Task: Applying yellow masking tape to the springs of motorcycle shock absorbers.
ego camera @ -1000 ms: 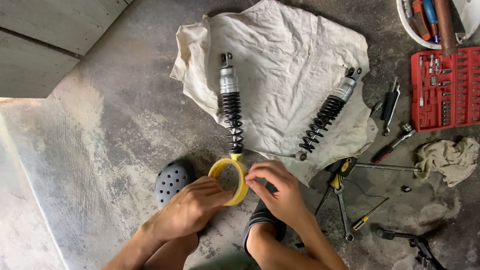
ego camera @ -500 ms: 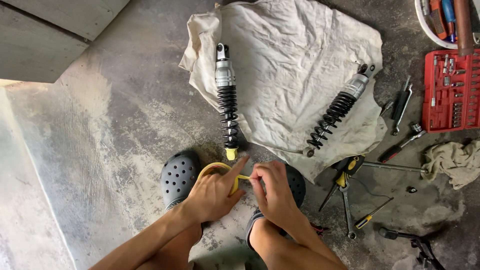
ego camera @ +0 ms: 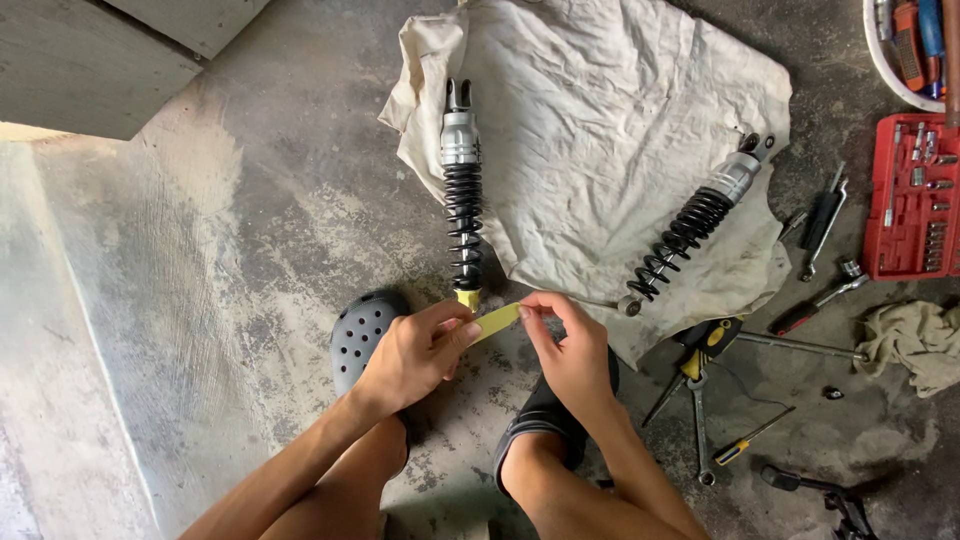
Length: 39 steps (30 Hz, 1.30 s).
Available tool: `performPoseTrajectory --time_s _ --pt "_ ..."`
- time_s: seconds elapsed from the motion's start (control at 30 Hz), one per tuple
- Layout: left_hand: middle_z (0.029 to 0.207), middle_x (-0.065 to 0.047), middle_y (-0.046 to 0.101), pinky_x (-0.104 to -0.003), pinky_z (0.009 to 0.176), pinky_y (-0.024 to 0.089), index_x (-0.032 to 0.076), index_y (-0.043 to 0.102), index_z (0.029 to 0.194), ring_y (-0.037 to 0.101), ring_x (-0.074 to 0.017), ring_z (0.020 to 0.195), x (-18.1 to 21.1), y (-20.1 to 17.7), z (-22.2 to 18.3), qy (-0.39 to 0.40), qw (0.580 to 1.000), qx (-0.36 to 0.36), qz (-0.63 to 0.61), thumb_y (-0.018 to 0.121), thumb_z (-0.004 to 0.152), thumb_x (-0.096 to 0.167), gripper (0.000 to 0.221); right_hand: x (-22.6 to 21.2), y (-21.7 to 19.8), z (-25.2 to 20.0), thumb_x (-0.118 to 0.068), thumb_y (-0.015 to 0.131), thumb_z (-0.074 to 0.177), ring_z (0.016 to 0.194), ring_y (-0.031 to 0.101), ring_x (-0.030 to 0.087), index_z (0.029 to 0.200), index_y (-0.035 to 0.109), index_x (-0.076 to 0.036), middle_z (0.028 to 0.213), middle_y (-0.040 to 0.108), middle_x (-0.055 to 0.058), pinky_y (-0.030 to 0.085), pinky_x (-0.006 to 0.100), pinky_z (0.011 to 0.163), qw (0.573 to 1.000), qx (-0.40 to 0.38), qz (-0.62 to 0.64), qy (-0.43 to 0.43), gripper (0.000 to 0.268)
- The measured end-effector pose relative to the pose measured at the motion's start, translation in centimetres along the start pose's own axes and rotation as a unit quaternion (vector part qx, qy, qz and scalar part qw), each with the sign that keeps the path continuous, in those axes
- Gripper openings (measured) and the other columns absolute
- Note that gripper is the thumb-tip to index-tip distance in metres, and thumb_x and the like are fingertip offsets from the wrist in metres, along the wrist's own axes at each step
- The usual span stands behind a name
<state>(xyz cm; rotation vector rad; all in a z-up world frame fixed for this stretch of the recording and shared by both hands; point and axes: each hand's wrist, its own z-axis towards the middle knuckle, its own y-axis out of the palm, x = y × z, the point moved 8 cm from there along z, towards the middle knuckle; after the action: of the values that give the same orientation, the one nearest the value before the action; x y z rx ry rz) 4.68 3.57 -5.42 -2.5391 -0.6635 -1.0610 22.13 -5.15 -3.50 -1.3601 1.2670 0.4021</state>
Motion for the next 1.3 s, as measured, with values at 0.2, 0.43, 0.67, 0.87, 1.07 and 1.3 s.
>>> performPoseTrajectory --time_s 0.2,0.43,0.67,0.87,1.07,1.3 --pt "0.067 -0.010 0.072 -0.033 0.054 0.056 0.010 0.069 0.120 0.072 -0.0145 0.054 1.4 -0.6 -0.2 0.022 0.999 0.016 0.025 0.072 0.090 0.029 0.035 2.0 1.6 0.0 -0.004 0.067 0.099 0.096 0.069 0.009 0.106 0.065 -0.001 0.099 0.072 0.005 0.054 0.023 0.084 0.982 -0.005 0.172 0.079 0.008" --pt "0.074 -0.007 0.075 -0.034 0.053 0.056 0.009 0.066 0.124 0.068 -0.0164 0.054 0.3 0.5 -0.1 -0.041 0.996 -0.071 -0.036 0.070 0.091 0.021 0.036 -0.1 0.9 0.6 -0.004 0.073 0.095 0.087 0.068 0.011 0.105 0.067 0.000 0.094 0.073 0.006 0.054 0.024 0.078 0.994 0.007 0.104 0.034 0.012" --pt "0.088 -0.004 0.076 -0.030 0.066 0.059 0.011 0.060 0.136 0.069 -0.0117 0.072 -0.5 1.4 0.9 0.027 0.992 -0.109 -0.062 0.065 0.091 0.014 0.046 -2.7 0.5 0.1 -0.006 0.077 0.093 0.086 0.071 0.011 0.129 0.060 -0.003 0.094 0.075 0.005 0.056 0.026 0.082 0.997 0.036 0.007 -0.065 0.040" --pt "0.091 -0.009 0.073 -0.034 0.072 0.055 0.003 0.068 0.121 0.068 -0.0156 0.080 -0.1 -0.5 0.7 0.058 0.998 -0.018 -0.032 0.073 0.095 0.025 0.034 -3.3 0.9 0.3 -0.008 0.080 0.089 0.082 0.070 0.010 0.143 0.052 -0.004 0.091 0.076 0.004 0.056 0.025 0.080 0.998 0.009 0.003 -0.063 0.060" --pt "0.089 -0.007 0.080 -0.028 0.077 0.060 0.003 0.074 0.110 0.077 -0.0121 0.084 -1.6 -1.0 0.6 0.058 0.995 0.001 -0.084 0.068 0.095 0.024 0.026 -1.4 2.0 -0.3 -0.007 0.081 0.091 0.080 0.069 0.012 0.136 0.063 -0.006 0.095 0.079 0.005 0.056 0.026 0.080 0.999 -0.005 0.019 -0.033 0.049" --pt "0.085 -0.002 0.079 -0.032 0.052 0.061 0.016 0.078 0.108 0.075 -0.0136 0.060 -2.5 -6.6 0.5 -0.016 0.978 0.171 0.119 0.067 0.097 0.028 0.020 5.8 7.2 4.2 -0.036 0.087 0.085 0.096 0.067 0.027 0.142 0.040 0.012 0.122 0.058 0.024 0.059 0.033 0.074 0.995 -0.042 -0.080 0.042 0.088"
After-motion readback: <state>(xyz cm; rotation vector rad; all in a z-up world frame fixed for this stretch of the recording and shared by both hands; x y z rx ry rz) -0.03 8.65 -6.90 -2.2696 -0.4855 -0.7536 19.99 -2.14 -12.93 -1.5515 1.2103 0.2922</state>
